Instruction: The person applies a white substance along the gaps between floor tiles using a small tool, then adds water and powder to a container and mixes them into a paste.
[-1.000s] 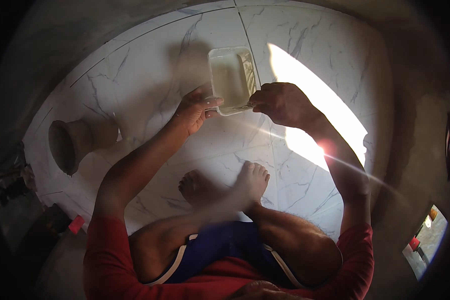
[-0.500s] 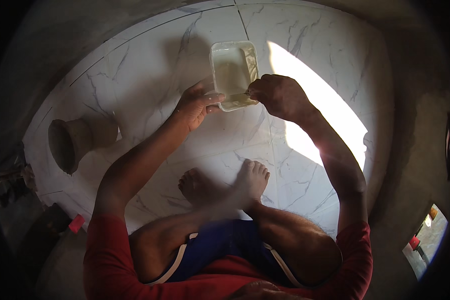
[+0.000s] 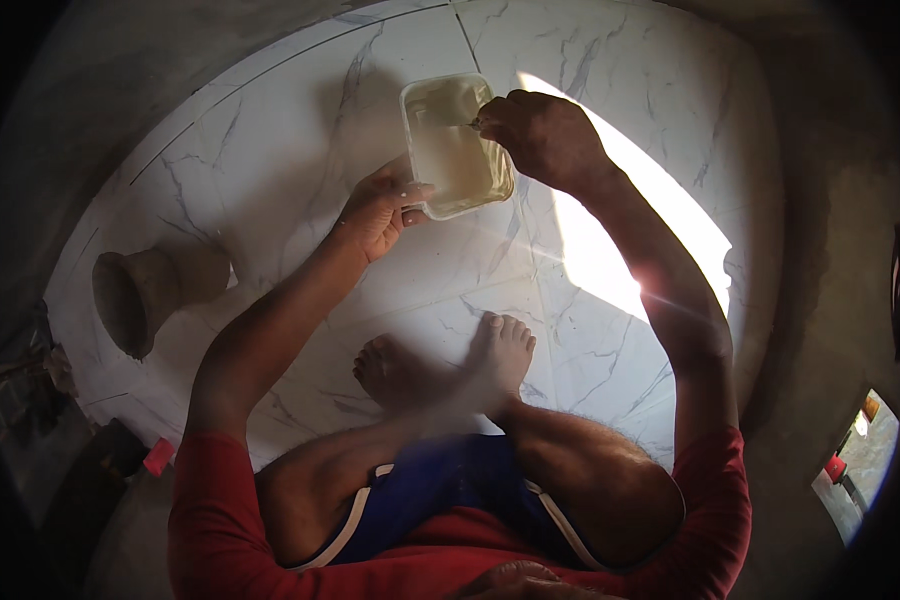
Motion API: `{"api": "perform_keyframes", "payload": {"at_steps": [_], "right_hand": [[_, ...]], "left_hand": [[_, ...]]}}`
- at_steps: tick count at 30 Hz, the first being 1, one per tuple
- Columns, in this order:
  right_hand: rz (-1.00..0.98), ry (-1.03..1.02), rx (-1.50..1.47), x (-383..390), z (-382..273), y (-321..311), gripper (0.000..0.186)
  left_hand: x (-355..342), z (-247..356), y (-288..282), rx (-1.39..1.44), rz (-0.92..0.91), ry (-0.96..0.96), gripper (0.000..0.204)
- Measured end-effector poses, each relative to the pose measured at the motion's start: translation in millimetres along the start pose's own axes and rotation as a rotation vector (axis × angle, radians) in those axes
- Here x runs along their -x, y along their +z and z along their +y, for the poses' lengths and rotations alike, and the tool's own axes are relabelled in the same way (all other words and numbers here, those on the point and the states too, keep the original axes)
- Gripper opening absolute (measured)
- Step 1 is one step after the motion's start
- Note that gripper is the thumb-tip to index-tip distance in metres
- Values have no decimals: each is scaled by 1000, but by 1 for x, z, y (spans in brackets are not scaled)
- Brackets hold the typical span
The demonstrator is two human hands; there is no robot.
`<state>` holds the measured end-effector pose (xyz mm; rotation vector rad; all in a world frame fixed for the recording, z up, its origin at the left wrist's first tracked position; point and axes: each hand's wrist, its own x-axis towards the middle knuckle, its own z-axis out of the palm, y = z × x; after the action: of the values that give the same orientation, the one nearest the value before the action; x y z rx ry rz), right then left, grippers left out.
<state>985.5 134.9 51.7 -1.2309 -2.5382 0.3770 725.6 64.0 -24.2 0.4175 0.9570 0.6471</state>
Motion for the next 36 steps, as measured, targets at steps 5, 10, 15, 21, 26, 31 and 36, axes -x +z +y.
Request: {"api": "perform_keyframes", "payload": {"at_steps": [5, 10, 15, 21, 26, 31, 36], "right_hand": [[30, -38, 91, -6, -2, 2, 18], [59, -92, 82, 10, -5, 5, 16], [11, -46, 64, 34, -20, 11, 14], [42, -37, 3, 56, -33, -7, 10], [209, -84, 118, 68, -50, -4, 34], [214, -65, -23, 74, -47, 21, 50], [160, 35, -114, 68, -46, 15, 48]], "left_hand": [[2, -1, 4, 22, 18, 19, 62], [4, 2, 11, 31, 50, 30, 64], [7, 5, 12, 55, 84, 44, 66], [3, 4, 16, 57, 69, 44, 67], [0, 13, 10, 51, 73, 77, 60], [-6, 16, 5, 25, 44, 135, 61], [-17, 25, 12, 0, 25, 166, 56]]}}
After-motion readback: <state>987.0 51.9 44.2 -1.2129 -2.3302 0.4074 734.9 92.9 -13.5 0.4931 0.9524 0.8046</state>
